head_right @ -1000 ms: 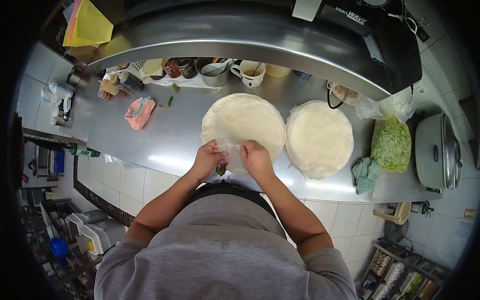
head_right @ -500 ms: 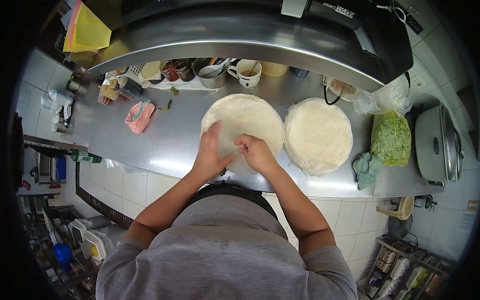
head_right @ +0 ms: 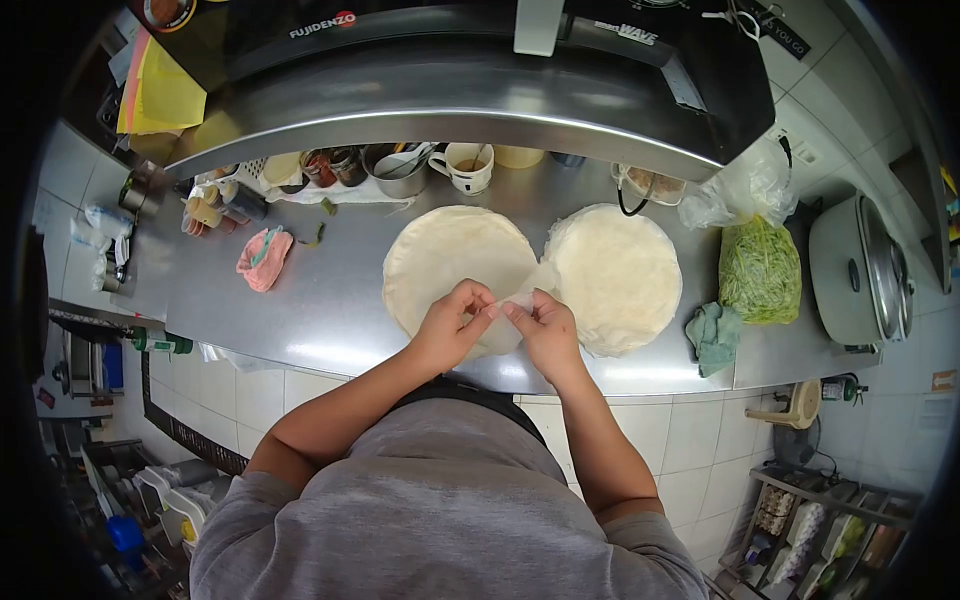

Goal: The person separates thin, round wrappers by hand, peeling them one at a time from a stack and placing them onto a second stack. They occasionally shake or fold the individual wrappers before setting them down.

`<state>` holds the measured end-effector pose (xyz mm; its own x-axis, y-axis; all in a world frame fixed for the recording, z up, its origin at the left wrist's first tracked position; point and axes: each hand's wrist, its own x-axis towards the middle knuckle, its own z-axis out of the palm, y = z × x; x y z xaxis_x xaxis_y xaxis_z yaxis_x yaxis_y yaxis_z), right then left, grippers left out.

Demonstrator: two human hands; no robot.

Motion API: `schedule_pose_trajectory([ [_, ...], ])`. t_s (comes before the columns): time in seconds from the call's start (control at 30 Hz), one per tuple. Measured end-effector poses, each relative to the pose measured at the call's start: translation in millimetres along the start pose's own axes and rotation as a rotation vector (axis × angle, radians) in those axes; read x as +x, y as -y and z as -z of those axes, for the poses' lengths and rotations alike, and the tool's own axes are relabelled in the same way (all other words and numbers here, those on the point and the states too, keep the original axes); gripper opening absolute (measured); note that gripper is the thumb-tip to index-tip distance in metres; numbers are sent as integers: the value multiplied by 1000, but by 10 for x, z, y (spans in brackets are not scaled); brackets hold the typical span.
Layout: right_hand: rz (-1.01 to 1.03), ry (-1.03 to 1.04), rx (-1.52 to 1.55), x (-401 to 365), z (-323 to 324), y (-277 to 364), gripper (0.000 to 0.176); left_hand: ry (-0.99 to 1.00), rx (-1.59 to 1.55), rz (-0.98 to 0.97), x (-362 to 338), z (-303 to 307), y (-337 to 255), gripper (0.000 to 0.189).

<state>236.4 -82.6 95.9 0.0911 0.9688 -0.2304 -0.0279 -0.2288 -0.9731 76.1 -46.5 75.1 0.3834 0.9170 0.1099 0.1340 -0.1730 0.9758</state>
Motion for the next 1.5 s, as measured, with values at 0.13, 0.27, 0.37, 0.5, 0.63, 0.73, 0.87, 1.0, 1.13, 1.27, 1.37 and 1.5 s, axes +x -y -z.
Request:
schedule_pose_trajectory([
  [0.13, 165, 123, -309, 26, 144, -93, 13, 175, -17, 162, 67, 72, -67, 16],
  [0.27, 39, 81, -218, -24, 239, 70, 15, 76, 11, 195, 105, 319, 33, 16],
  [0.37, -33, 105, -80, 9, 253, 68, 14, -46, -303, 141, 39, 279, 42, 12],
  [0.5, 5, 110, -63, 40, 0, 156, 11, 86, -632, 304, -37, 174, -30, 23],
  [0.63, 143, 65, -179, 37, -145, 136, 9, -30, -313, 145, -43, 73, -96, 37],
  [0.73, 102, -16, -111, 18, -123, 140, 7, 7, -236, 308, 27, 296, -8, 26],
  [0.87, 81, 0, -5, 87, 60, -10, 6, -249, -421, 210, 43, 433, -55, 13],
  [1.0, 198, 49, -146, 104, -131, 128, 12, -95, -402, 175, -27, 221, -22, 13],
  [1.13, 140, -11, -170, 130, -229, 147, 7, -68, -237, 104, -63, 100, -340, 23],
  [1.27, 195, -41, -80, 127, -250, 160, 7, -102, 14, 105, 3, 193, -255, 26],
  [1.37, 184, -86, 7, 91, -156, 142, 8, -268, -284, 124, 96, 292, -10, 21],
  [1.5, 133, -38, 25, 142, -148, 86, 10, -273, -240, 137, 135, 309, -21, 12],
])
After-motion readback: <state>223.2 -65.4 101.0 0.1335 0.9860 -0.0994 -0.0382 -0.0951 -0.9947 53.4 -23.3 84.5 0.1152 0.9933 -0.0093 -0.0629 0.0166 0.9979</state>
